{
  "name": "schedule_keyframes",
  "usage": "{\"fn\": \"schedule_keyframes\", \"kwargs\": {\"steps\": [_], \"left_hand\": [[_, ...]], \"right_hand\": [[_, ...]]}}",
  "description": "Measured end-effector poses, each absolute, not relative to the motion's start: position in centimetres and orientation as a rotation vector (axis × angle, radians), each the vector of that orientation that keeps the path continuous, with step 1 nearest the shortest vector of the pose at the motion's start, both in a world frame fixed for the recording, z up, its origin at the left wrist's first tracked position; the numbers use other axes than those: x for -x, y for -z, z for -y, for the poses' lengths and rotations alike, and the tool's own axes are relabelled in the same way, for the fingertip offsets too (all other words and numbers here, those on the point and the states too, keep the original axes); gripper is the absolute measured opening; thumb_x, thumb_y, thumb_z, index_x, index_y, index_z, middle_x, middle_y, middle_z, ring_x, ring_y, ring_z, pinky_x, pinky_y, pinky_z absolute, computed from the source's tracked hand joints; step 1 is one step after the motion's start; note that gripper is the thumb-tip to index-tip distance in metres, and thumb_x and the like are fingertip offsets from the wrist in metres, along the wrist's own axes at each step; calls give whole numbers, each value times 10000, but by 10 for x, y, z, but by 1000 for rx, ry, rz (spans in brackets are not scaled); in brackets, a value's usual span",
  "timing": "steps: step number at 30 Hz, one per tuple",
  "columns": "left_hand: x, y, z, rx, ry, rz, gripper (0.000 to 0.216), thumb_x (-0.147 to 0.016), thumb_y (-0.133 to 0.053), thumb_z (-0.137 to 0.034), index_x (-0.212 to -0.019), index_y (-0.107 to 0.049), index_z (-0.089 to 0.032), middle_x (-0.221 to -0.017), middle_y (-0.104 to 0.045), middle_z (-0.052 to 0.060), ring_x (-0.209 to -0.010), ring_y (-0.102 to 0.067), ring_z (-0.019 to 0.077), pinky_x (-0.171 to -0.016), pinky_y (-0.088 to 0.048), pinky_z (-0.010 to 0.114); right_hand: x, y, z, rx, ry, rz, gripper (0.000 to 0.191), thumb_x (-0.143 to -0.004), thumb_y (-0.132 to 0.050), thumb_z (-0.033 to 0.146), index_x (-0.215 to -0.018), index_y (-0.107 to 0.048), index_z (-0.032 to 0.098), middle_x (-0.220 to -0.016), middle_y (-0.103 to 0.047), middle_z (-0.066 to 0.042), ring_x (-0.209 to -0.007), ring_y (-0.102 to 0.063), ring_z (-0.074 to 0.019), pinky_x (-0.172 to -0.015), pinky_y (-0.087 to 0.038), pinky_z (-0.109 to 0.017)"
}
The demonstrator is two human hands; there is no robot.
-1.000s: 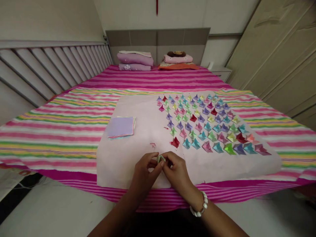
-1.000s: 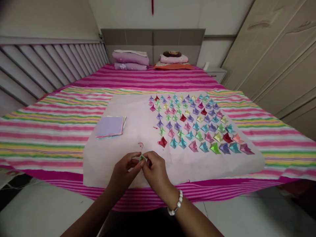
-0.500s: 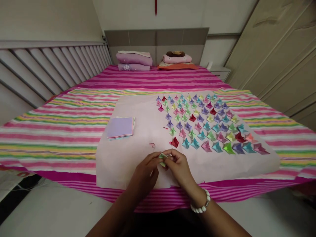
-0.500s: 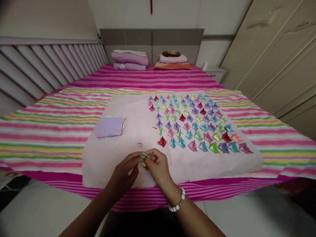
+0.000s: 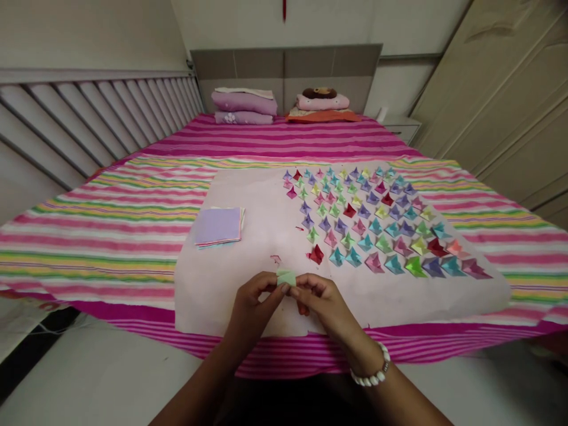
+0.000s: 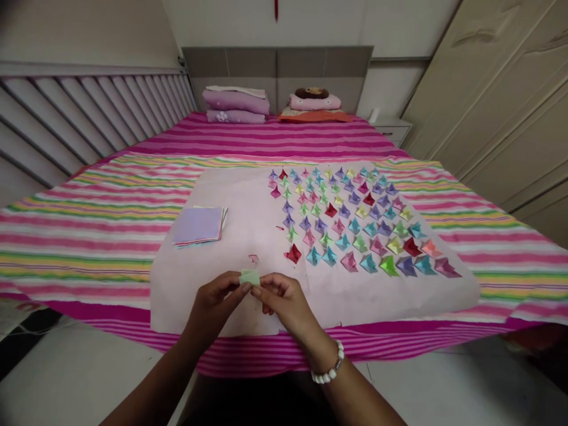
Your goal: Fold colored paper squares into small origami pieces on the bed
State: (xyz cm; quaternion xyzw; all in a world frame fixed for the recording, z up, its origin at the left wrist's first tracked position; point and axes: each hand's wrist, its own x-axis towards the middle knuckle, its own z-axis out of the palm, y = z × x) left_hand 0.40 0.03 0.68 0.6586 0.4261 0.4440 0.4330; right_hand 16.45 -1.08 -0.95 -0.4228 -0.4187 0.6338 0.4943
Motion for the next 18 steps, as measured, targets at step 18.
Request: {"fn": "schedule_keyframes", "kwargs": {"steps": [18], "left_hand": [[-15,-11,-1,-1172,-1048,-1048,227,-716,-707,-317,-862,-643,-155,-599,-604,-29,-588,-557,129,-591,-444,257]], "right_hand": [[-155,5,16,1015,-1516,1088,270,-711,-727,397,-637,-618,161,-534,-561,37,-427,-389,-61,-429,-266,-209]]}}
